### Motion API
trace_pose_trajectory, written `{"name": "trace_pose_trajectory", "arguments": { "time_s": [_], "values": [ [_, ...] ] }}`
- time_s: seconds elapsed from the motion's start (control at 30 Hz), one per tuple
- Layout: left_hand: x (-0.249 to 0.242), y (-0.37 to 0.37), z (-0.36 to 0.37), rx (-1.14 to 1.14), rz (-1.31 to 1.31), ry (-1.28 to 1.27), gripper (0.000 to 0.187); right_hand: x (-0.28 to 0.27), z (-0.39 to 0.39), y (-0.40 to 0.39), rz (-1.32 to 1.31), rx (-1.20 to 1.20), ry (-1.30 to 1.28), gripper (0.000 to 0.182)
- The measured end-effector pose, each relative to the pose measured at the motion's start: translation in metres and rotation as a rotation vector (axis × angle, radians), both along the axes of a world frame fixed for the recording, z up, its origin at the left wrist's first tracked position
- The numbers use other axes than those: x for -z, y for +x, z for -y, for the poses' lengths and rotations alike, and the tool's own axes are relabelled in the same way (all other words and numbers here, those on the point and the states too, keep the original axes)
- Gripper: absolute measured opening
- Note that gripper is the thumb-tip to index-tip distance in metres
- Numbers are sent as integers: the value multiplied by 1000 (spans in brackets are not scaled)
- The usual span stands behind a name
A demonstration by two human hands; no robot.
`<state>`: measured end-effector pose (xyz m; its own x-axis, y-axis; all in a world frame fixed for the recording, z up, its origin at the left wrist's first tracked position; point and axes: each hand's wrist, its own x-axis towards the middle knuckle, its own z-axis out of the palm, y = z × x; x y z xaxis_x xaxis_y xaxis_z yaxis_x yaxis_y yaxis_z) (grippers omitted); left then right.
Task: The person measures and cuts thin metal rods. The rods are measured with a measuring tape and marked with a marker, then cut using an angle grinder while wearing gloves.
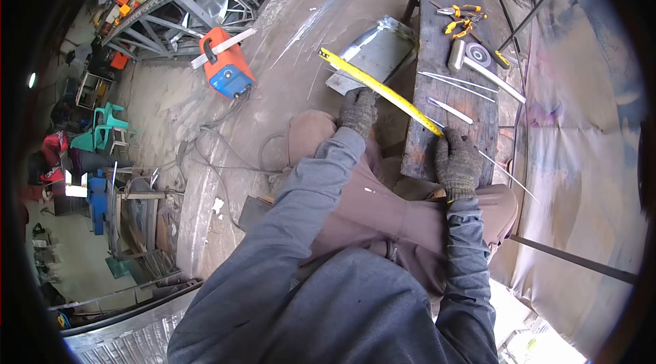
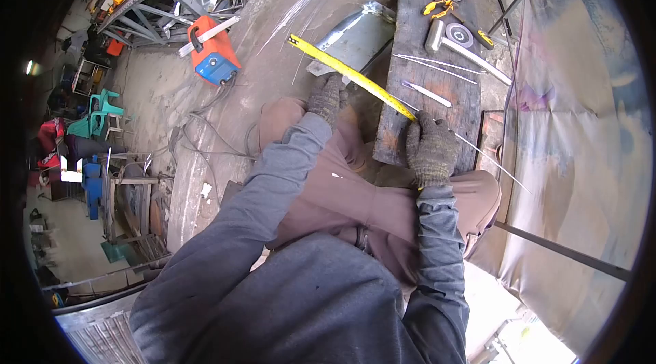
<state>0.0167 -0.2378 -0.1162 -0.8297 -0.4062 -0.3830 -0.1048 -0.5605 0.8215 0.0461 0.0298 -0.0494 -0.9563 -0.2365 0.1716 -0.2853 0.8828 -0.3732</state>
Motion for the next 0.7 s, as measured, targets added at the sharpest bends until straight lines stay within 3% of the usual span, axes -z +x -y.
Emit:
{"name": "trace_pose_trajectory", "arguments": {
  "time_s": [0.1,0.17,0.23,0.3,0.7],
  "values": [
    [5,-13,2,-167,111,57,20,-14,13,1,67,51,197,31],
    [5,-20,-2,-414,270,12,32,-15,14,2,49,44,212,30],
    [2,-17,-2,-331,281,69,39,-14,14,1,27,45,221,30],
    [2,-17,-1,-141,80,250,41,-12,13,0,2,13,177,30],
    [4,-20,-13,-90,70,275,50,-15,19,-12,32,-32,197,29]
  ]
}}
